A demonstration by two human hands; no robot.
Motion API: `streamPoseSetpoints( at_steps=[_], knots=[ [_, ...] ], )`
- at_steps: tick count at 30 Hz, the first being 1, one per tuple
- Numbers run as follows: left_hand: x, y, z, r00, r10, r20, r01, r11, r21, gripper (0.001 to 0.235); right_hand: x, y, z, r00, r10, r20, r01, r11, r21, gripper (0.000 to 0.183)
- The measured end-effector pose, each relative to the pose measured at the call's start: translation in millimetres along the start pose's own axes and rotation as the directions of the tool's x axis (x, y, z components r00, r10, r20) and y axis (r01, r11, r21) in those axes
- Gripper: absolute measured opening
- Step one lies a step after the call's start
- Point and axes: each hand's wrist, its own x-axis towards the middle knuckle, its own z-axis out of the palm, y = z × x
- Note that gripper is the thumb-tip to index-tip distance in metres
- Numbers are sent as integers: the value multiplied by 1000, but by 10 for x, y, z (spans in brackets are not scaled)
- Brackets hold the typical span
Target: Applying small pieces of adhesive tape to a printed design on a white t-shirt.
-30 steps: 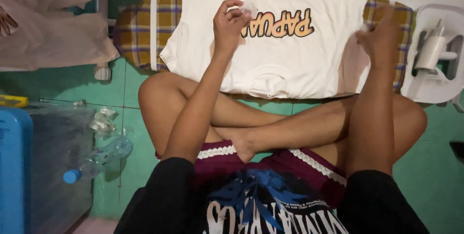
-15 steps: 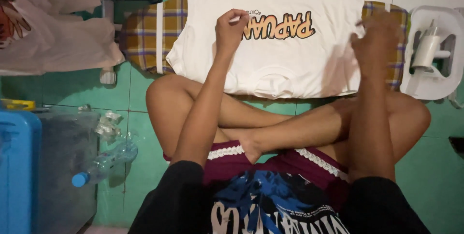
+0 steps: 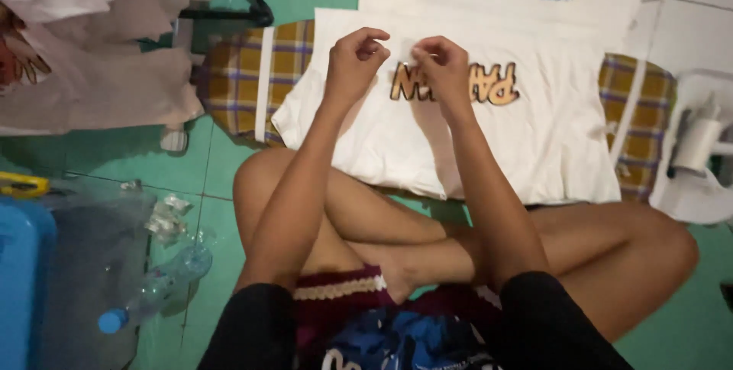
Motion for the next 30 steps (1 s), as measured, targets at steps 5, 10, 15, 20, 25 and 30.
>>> streamPoseSetpoints(
  at_steps=[5, 10, 15, 20, 25, 30],
  knots=[
    [464, -515, -31, 968, 249, 43, -238, 840, 489, 40, 277, 232, -117, 993, -101, -56, 93, 988, -124, 8],
    [536, -774, 34, 983, 76, 169, -179, 616, 767, 74, 287, 87, 21, 993, -108, 44, 117, 932, -344, 12],
    [730, -1158, 67, 979, 164, 119, -202, 747, 633, 37, 311, 90, 260, 983, -167, 73, 181, 839, -513, 10],
    [689, -954, 57, 974, 195, 114, -214, 641, 737, 59, 431, 322, 375, 891, -444, 97, 395, 650, -649, 9],
    [618, -773, 70, 983, 128, 129, -182, 653, 735, 60, 378, 236, 348, 934, -356, 19, 289, 724, -626, 22],
    [628, -830, 97, 985, 142, 102, -172, 687, 705, 56, 464, 208, 332, 947, -309, 88, 267, 602, -752, 33]
  ],
)
